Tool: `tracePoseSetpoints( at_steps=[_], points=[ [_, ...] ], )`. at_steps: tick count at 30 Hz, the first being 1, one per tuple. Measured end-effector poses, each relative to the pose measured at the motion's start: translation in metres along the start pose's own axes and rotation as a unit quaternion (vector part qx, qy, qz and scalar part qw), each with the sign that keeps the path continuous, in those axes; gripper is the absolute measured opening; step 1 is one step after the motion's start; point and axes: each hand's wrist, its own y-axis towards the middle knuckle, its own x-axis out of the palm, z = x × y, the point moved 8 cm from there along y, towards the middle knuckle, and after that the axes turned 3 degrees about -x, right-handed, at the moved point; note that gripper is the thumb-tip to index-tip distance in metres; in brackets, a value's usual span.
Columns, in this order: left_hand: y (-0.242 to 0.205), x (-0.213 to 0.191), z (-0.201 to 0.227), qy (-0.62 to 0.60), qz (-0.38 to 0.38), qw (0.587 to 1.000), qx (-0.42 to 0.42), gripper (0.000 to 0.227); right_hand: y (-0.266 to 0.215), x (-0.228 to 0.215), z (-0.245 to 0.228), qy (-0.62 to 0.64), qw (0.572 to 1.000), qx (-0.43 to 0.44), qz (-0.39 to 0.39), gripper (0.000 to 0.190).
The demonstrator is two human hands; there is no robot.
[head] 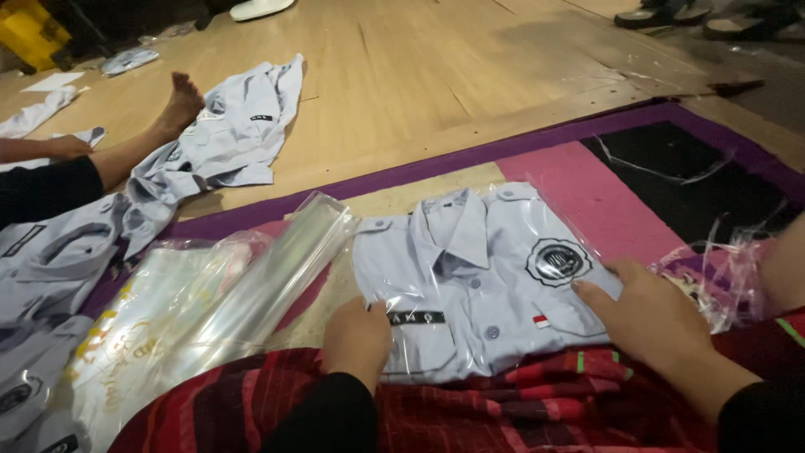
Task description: The person places a folded uniform shirt into a clear plastic bag and seals the bag.
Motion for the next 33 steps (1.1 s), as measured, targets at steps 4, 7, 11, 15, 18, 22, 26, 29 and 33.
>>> tracePoseSetpoints(
  at_steps=[4, 7, 11, 15, 18, 22, 26, 29, 33],
  points=[
    [-0.001, -0.002, 0.018, -0.011, 0.056, 0.997, 0.056, 0.037, 0.006, -0.009, 0.002, -0.047, 0.997, -0.033, 0.055, 0.065],
    [-0.002, 0.004, 0.023, -0.035, 0.044, 0.997, 0.051, 0.039, -0.002, -0.022, 0.004, -0.096, 0.995, 0.021, 0.029, 0.066],
    [0.003, 0.020, -0.001, -0.085, -0.003, 0.996, -0.041, 0.041, 0.008, -0.015, 0.017, -0.047, 0.998, 0.000, 0.029, 0.066],
    [-0.010, 0.021, -0.004, -0.126, -0.054, 0.985, -0.101, 0.062, 0.016, 0.001, 0.029, 0.039, 0.999, 0.022, -0.023, 0.076],
    [-0.039, 0.009, 0.013, -0.146, -0.071, 0.984, -0.079, 0.034, 0.024, 0.009, 0.030, -0.027, 0.999, 0.016, -0.042, 0.074],
    [-0.022, 0.018, 0.004, -0.122, -0.059, 0.988, -0.078, 0.040, 0.022, 0.010, 0.029, -0.004, 0.999, 0.019, -0.043, 0.071],
    [-0.029, 0.012, 0.017, -0.138, -0.041, 0.987, -0.065, 0.056, 0.021, 0.001, 0.026, -0.014, 1.000, 0.006, 0.006, 0.068],
    [-0.033, 0.004, 0.034, -0.146, -0.025, 0.989, -0.005, 0.044, 0.010, -0.017, 0.014, -0.014, 1.000, 0.017, 0.022, 0.067],
    [-0.040, -0.002, 0.055, -0.157, -0.019, 0.987, 0.015, 0.049, 0.003, -0.034, 0.014, -0.015, 0.998, 0.015, 0.059, 0.065]
  ],
)
